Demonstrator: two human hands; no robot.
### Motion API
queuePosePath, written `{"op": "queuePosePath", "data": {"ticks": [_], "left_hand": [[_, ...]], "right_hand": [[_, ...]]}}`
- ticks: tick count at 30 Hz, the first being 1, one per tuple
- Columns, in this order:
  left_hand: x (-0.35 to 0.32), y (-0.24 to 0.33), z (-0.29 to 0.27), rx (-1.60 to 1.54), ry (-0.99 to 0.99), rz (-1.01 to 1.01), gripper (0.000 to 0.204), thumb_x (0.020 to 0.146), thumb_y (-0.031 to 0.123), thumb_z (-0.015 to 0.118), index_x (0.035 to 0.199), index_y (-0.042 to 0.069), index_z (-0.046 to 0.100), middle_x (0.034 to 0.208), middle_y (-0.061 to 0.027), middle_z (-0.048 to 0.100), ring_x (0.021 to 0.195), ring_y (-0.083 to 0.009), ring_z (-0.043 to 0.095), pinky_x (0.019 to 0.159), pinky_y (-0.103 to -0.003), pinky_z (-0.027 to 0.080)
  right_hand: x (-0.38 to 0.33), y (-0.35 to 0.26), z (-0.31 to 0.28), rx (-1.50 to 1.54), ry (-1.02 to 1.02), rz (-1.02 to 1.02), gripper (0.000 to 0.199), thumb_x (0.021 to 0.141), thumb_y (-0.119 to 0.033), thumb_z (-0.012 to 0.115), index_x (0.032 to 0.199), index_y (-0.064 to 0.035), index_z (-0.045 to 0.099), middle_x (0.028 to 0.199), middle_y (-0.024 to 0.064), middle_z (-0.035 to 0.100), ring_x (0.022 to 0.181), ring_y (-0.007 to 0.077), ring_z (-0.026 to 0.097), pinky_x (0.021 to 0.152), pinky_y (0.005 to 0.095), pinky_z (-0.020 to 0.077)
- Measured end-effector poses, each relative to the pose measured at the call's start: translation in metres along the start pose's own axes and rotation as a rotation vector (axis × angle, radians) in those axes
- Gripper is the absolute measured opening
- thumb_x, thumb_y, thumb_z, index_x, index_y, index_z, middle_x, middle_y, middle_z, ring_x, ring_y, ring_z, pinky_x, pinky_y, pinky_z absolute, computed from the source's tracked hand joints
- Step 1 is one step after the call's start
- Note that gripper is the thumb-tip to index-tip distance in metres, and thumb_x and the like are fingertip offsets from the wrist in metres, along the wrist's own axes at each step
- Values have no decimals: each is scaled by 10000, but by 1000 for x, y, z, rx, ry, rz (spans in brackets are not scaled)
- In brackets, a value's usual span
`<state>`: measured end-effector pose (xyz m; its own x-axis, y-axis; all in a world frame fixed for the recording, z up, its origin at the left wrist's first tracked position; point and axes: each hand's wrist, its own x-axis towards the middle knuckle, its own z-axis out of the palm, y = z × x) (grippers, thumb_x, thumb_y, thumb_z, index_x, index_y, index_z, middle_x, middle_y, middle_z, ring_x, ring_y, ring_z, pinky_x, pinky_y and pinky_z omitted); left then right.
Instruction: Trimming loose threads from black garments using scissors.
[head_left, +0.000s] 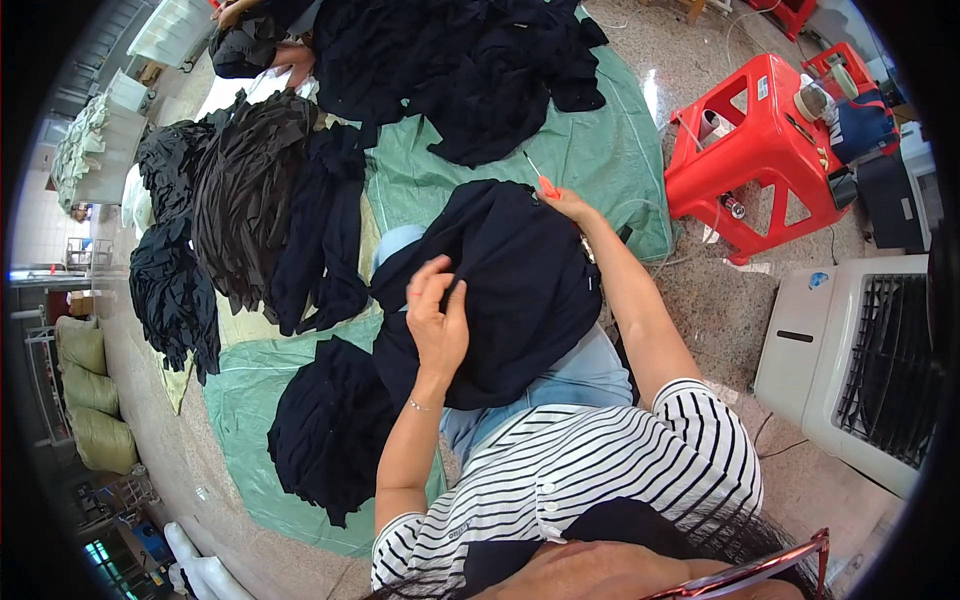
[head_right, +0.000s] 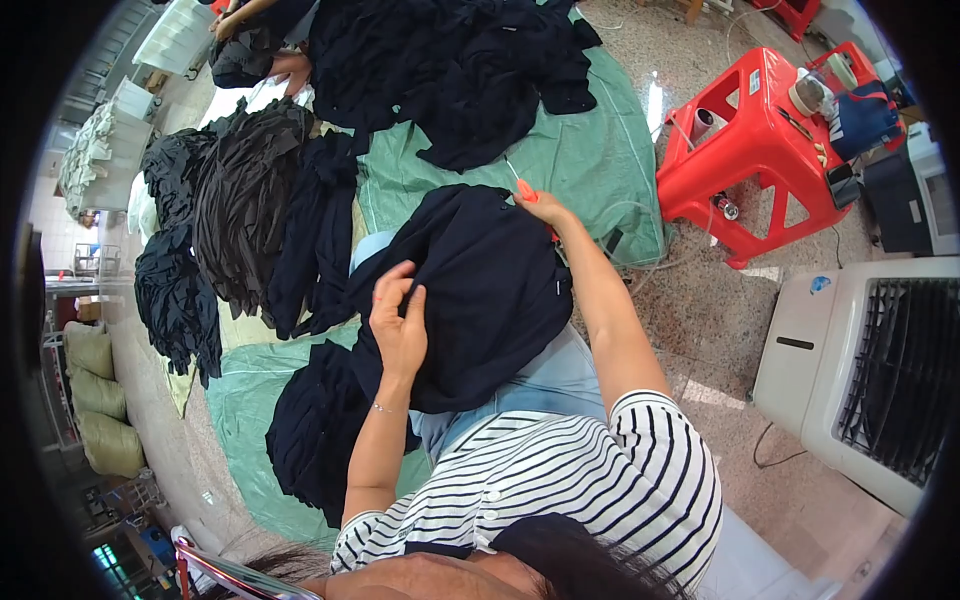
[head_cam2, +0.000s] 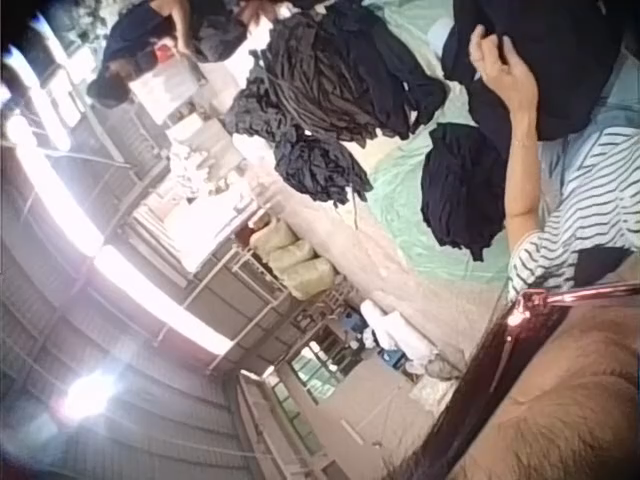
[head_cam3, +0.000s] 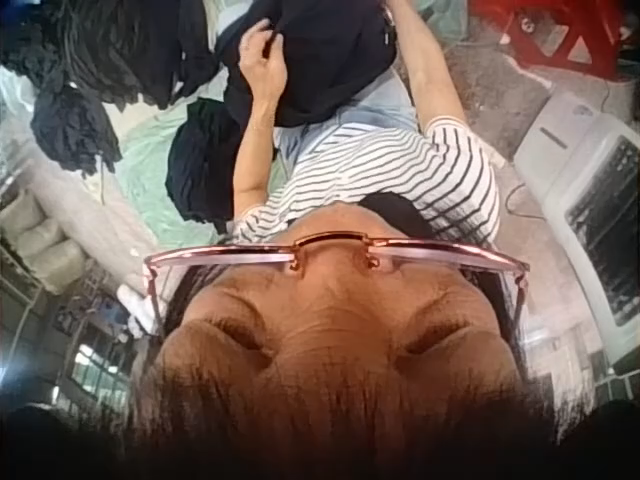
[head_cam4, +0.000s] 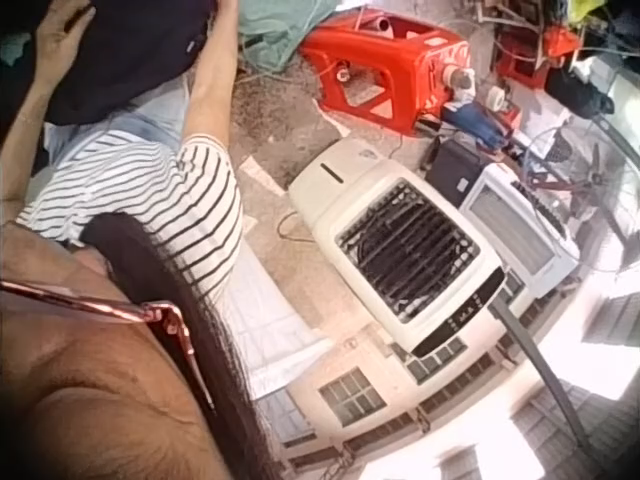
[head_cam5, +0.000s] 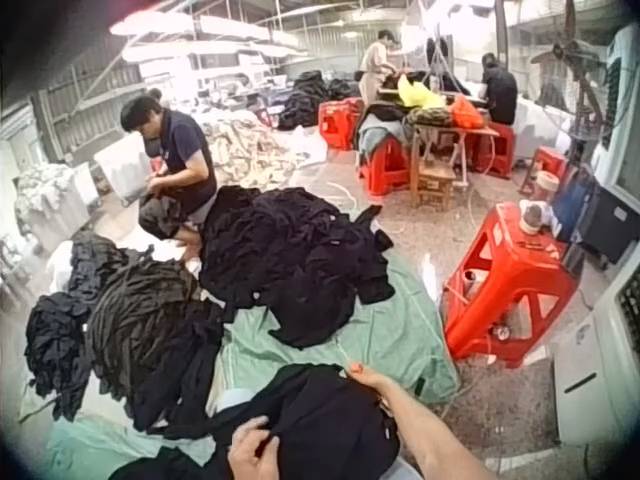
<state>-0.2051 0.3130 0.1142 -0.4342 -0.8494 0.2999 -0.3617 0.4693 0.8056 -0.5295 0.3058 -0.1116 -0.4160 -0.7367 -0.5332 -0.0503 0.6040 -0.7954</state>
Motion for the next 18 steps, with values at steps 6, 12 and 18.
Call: {"op": "queuePosePath", "data": {"ticks": [6,12,18], "left_hand": [[35,-41,7,536,102,16,105,922,116,650,1008,59,626,1316,-155,606,1339,-386,455,1096,-587,299],[17,-19,17,561,-195,80,458,828,396,739,1099,58,588,1186,-116,625,1243,-338,512,1131,-663,192],[25,-4,-23,9,53,-161,220,767,-64,599,975,4,585,1057,-157,647,1083,-366,616,963,-407,456]], "right_hand": [[15,31,0,219,-13,-4,705,813,-630,717,1183,-35,640,1030,95,691,900,191,652,789,364,523],[13,53,-13,78,104,-73,484,815,-308,819,1187,-76,614,981,61,655,945,166,616,827,349,512],[-50,-55,-89,380,395,-391,491,813,-116,768,1245,-50,545,1052,28,593,927,139,555,845,309,469]]}}
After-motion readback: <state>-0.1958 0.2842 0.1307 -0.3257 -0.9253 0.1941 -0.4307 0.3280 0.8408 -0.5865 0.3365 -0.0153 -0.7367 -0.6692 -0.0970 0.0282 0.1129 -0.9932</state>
